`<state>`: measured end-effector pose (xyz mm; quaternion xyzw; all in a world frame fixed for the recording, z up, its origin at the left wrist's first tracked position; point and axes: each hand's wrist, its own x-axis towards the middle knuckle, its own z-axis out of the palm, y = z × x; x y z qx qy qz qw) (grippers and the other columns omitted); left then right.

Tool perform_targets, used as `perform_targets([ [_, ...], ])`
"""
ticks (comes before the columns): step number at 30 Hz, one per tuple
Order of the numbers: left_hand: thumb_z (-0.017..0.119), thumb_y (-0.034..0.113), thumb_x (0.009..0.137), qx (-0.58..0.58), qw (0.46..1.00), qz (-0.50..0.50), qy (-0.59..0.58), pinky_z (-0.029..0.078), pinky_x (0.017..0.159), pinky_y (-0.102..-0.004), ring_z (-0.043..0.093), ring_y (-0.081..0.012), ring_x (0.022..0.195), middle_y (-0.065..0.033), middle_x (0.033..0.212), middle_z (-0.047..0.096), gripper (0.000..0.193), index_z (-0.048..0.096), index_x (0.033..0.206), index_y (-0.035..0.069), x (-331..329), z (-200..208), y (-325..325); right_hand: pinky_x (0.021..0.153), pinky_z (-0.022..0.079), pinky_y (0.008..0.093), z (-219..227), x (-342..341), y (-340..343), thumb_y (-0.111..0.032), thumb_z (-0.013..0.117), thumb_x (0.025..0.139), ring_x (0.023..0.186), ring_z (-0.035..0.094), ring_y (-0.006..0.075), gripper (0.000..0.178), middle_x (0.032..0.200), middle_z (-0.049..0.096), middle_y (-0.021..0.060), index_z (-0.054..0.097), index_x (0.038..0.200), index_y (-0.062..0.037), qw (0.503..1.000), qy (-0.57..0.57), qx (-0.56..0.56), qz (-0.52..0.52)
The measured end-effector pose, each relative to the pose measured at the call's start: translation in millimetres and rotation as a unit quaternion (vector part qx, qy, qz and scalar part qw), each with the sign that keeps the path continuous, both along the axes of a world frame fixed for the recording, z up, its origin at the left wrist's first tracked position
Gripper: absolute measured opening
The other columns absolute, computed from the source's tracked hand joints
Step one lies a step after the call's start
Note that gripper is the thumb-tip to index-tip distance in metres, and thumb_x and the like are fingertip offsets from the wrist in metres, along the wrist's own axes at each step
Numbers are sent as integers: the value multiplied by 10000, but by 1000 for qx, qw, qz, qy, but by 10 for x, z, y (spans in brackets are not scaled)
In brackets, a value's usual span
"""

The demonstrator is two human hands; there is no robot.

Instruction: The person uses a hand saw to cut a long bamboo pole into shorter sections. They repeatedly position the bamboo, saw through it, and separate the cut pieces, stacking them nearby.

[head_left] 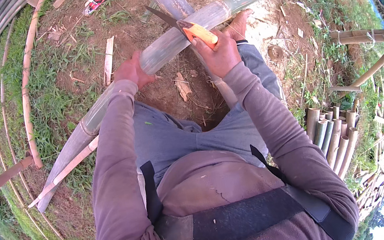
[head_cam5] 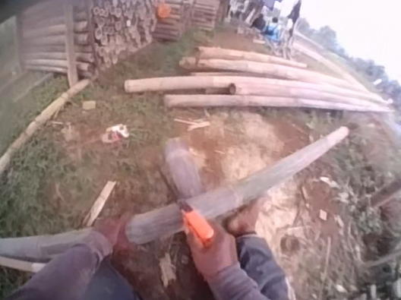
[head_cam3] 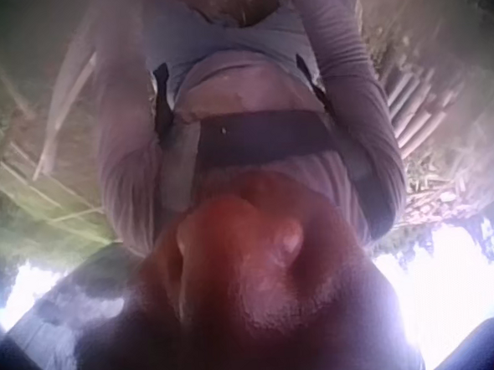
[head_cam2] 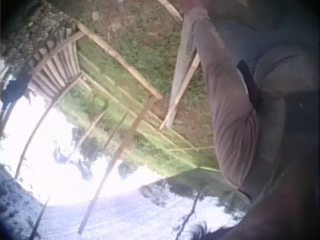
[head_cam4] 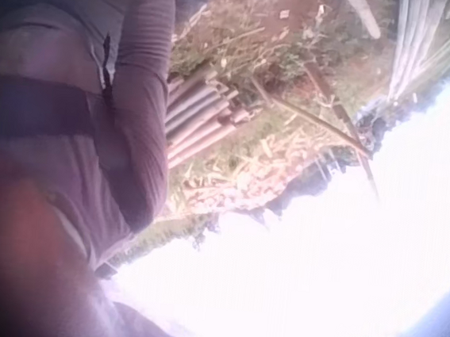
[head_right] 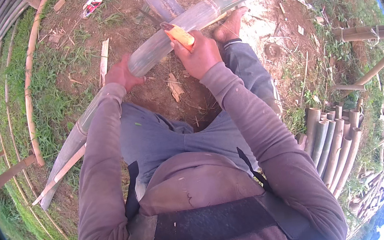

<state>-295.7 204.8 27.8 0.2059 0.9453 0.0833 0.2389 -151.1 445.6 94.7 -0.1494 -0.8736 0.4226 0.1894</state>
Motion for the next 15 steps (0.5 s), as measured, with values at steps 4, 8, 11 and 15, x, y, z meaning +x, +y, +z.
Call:
perform_targets([
  [4,919,438,686,1,1000,11,-24,548,1027,-481,681,-394,1216,-206,1355,674,1026,440,1541,136,-39,29,-85,645,560,347,245,1043,-22,-170,798,950,683,743,224,253,760,730,149,678,1051,29,998,-35,-54,-4],
  [8,919,435,682,22,1000,-3,-17,546,1023,-477,686,-400,1202,-203,1338,680,1025,440,1537,133,-29,-45,-130,694,570,287,398,2046,51,-27,756,954,754,726,126,210,877,765,89,655,1123,48,993,-86,-84,-15],
  [11,921,432,677,8,1000,4,-27,545,1024,-474,687,-410,1190,-200,1331,683,1029,438,1536,135,-79,35,-51,657,560,297,160,1418,36,-41,764,954,711,722,137,189,827,759,111,658,1087,44,997,-52,-59,-1],
  [15,924,437,670,3,1000,-4,-24,543,1028,-473,688,-412,1183,-202,1330,684,1035,446,1535,133,-36,57,31,650,552,413,-147,50,14,-273,787,960,703,738,372,322,766,712,234,699,1035,28,1000,-13,-17,-11],
])
